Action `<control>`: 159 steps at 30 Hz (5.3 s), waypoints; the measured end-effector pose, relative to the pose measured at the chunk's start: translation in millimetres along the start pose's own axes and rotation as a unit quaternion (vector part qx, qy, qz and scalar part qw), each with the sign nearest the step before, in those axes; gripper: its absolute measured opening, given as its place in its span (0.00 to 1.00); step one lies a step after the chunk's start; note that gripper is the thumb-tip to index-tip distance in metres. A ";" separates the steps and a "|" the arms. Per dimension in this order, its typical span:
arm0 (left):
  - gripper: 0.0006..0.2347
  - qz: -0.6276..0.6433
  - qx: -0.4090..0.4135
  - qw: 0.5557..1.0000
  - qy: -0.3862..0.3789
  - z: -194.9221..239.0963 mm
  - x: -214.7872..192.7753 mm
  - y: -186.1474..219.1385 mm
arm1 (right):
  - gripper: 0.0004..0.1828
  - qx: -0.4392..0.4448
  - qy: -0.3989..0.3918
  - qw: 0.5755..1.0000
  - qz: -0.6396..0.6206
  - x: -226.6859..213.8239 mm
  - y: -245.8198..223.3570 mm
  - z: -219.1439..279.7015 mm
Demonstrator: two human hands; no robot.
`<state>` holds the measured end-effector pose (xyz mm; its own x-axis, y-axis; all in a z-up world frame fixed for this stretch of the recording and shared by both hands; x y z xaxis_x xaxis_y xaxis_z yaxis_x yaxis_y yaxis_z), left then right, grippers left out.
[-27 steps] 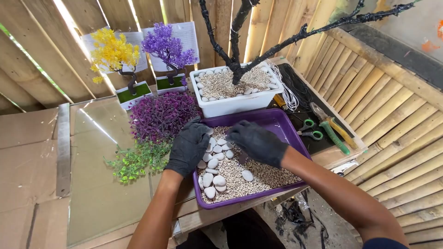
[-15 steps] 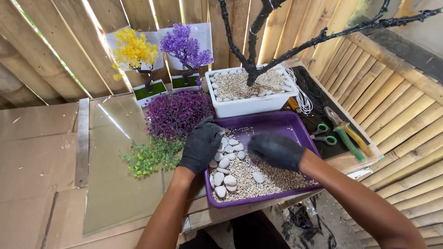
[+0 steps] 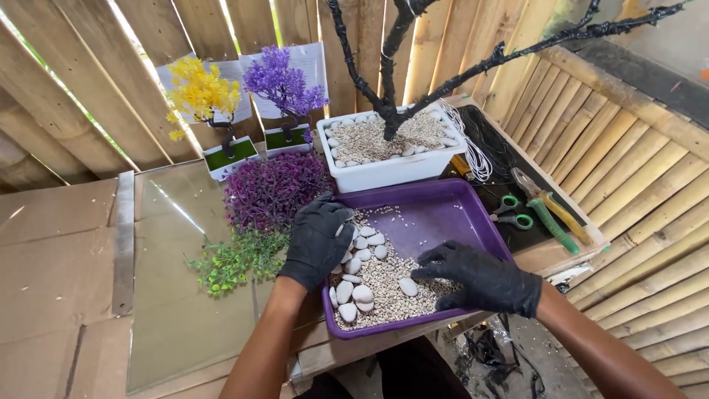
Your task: The person arranges small white stones and gravel into a white rectangular bonsai pot containing a black tree. They use their gloved hands to pick up stones from a purple tray and place them carefully around the base of the tree, adjusting the gravel to create a decorative surface.
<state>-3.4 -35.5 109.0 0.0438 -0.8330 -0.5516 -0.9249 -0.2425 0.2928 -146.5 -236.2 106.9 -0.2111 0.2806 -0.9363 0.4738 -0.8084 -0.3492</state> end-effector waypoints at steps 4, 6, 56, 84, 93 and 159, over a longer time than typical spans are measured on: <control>0.08 -0.016 -0.013 1.000 -0.011 6.9 5.0 -8.5 | 0.22 0.010 -0.011 1.000 -0.026 -3.0 -2.5 -2.0; 0.11 0.044 -0.071 0.996 -0.037 9.4 10.6 -17.1 | 0.21 0.024 0.001 0.999 -0.032 -5.3 -3.8 4.5; 0.10 0.010 -0.055 0.998 -0.025 0.6 -1.7 -4.1 | 0.23 -0.001 0.071 0.997 -0.017 13.8 -19.4 19.1; 0.16 -0.010 -0.164 0.981 -0.108 8.5 12.2 -21.9 | 0.10 0.124 0.092 0.988 0.024 25.1 69.4 2.4; 0.15 -0.015 -0.160 0.983 -0.089 9.4 13.3 -23.6 | 0.12 0.079 0.080 0.991 0.073 26.0 68.7 -25.2; 0.14 0.006 -0.177 0.979 -0.099 8.4 11.5 -19.9 | 0.15 0.006 0.201 0.954 0.222 20.7 96.6 -122.3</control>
<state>12.3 -36.0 90.3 -0.0725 -0.7324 -0.6770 -0.7346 -0.4199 0.5329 -0.6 -245.2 49.2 0.3538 0.0825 -0.9317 0.4296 -0.8991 0.0835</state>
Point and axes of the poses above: each hand's wrist, its own z-axis away from the middle knuckle, its own x-axis out of the palm, y = z × x, the point moved 7 cm from there along -z, towards the middle knuckle, and after that the axes turned 4 degrees about x, right-handed, at the moved point
